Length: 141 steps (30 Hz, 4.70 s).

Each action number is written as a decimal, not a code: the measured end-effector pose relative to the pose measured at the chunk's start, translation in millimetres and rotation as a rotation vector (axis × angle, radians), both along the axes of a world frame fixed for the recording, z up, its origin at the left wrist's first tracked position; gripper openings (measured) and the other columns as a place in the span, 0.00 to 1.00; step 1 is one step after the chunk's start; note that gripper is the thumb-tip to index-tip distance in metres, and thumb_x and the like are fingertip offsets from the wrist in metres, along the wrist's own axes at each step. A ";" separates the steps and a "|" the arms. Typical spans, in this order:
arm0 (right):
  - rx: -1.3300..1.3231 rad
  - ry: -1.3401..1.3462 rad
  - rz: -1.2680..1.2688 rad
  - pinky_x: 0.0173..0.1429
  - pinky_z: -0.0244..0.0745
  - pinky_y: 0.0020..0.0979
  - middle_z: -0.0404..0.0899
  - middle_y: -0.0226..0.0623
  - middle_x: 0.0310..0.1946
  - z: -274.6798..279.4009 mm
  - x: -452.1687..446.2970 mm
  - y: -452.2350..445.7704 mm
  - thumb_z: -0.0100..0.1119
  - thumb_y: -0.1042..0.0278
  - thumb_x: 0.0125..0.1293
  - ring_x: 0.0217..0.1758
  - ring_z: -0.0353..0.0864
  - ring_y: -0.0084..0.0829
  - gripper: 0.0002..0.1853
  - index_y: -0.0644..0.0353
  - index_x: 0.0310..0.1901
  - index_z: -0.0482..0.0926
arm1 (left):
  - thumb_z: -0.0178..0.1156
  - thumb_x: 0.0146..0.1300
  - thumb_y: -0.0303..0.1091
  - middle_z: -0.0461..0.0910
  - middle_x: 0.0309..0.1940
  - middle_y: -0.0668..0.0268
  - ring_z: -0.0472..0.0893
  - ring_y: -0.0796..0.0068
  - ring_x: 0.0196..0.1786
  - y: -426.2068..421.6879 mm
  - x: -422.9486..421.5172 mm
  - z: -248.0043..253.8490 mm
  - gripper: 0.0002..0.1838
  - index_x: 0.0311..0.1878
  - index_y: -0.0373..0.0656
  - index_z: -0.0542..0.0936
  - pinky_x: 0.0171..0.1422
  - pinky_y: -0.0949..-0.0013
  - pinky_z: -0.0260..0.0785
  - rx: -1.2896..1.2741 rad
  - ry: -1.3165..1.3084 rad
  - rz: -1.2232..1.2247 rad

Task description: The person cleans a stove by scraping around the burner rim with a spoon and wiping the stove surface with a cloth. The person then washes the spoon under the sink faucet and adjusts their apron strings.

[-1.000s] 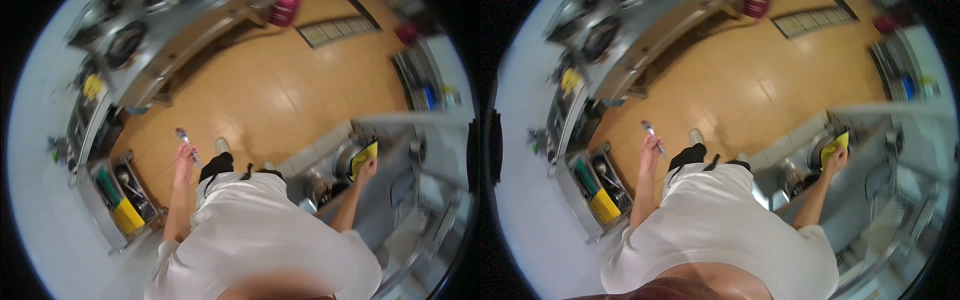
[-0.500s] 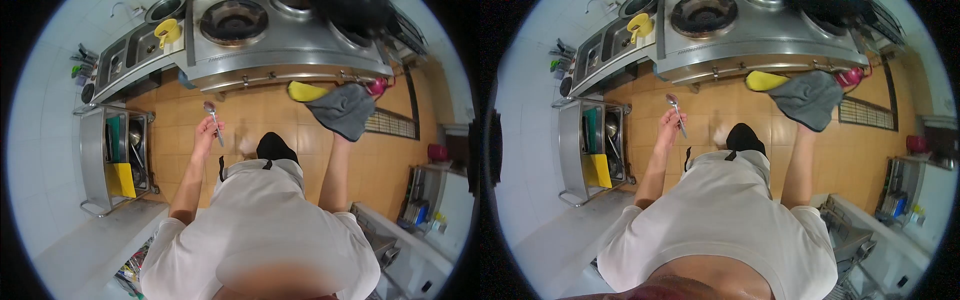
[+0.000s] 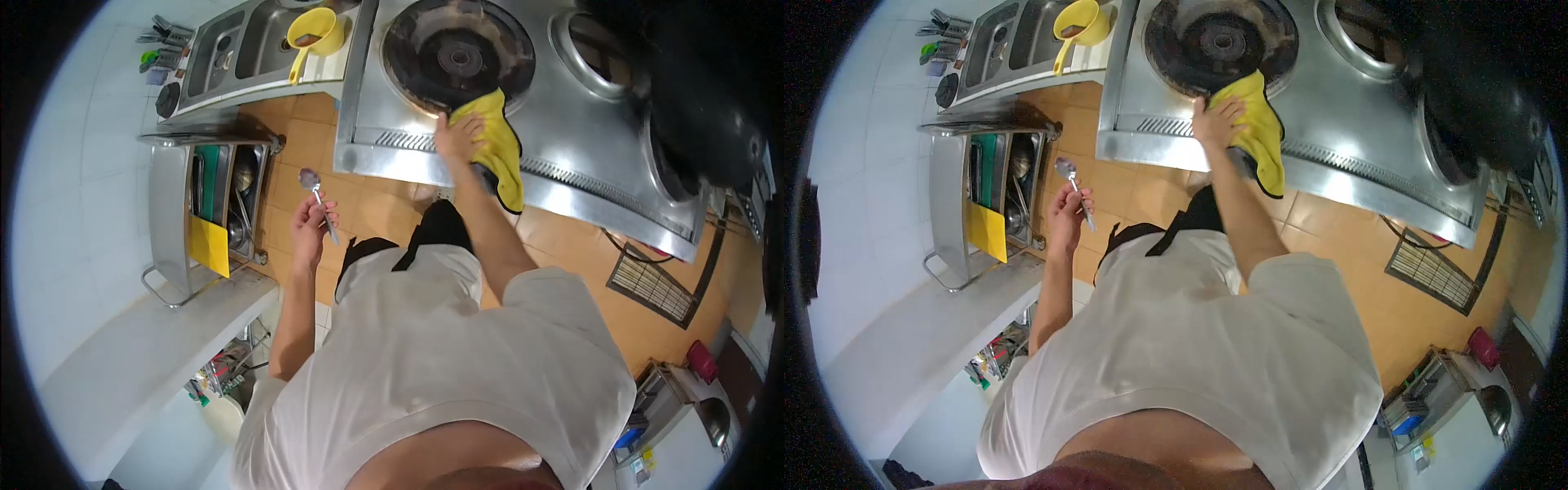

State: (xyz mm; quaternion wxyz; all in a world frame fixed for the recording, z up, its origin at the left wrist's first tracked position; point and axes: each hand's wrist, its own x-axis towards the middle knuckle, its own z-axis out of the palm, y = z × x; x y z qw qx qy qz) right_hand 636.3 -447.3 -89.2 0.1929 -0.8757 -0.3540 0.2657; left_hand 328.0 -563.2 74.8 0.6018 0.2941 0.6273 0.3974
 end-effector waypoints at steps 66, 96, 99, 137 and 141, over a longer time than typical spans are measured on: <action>0.382 0.035 0.388 0.78 0.51 0.46 0.42 0.65 0.75 -12.9 -152.5 247.1 0.50 0.48 0.70 0.78 0.46 0.60 0.41 0.70 0.73 0.50 | 0.54 0.73 0.28 0.82 0.44 0.61 0.81 0.75 0.40 170.2 -123.3 17.3 0.16 0.62 0.38 0.72 0.43 0.67 0.79 0.049 -0.160 0.052; 0.264 -0.088 1.312 0.72 0.60 0.53 0.64 0.31 0.71 57.9 -141.5 -8.0 0.60 0.61 0.65 0.75 0.57 0.38 0.28 0.47 0.68 0.70 | 0.53 0.73 0.29 0.82 0.45 0.63 0.81 0.77 0.42 178.0 -152.8 -8.9 0.17 0.63 0.39 0.72 0.44 0.70 0.78 0.068 -0.258 -0.001; 0.279 -0.192 1.270 0.74 0.52 0.60 0.57 0.34 0.75 64.3 -186.9 28.0 0.57 0.55 0.68 0.78 0.49 0.49 0.31 0.50 0.71 0.64 | 0.53 0.73 0.29 0.82 0.45 0.63 0.81 0.77 0.42 163.0 -153.0 -2.7 0.17 0.63 0.40 0.72 0.44 0.70 0.78 0.063 -0.226 0.047; 0.158 -0.081 1.284 0.50 0.75 0.41 0.77 0.37 0.39 12.9 -114.7 73.9 0.54 0.64 0.66 0.50 0.77 0.39 0.10 0.56 0.39 0.84 | 0.55 0.72 0.30 0.82 0.44 0.64 0.80 0.74 0.41 116.3 -144.8 3.2 0.17 0.62 0.41 0.73 0.43 0.69 0.75 0.101 -0.173 0.137; 0.241 -0.294 1.148 0.46 0.78 0.41 0.81 0.35 0.33 -27.7 -110.6 104.1 0.56 0.65 0.63 0.46 0.81 0.43 0.07 0.54 0.35 0.83 | 0.55 0.72 0.30 0.82 0.44 0.63 0.80 0.74 0.41 96.2 -159.8 15.7 0.17 0.62 0.41 0.73 0.42 0.69 0.75 0.144 -0.136 0.204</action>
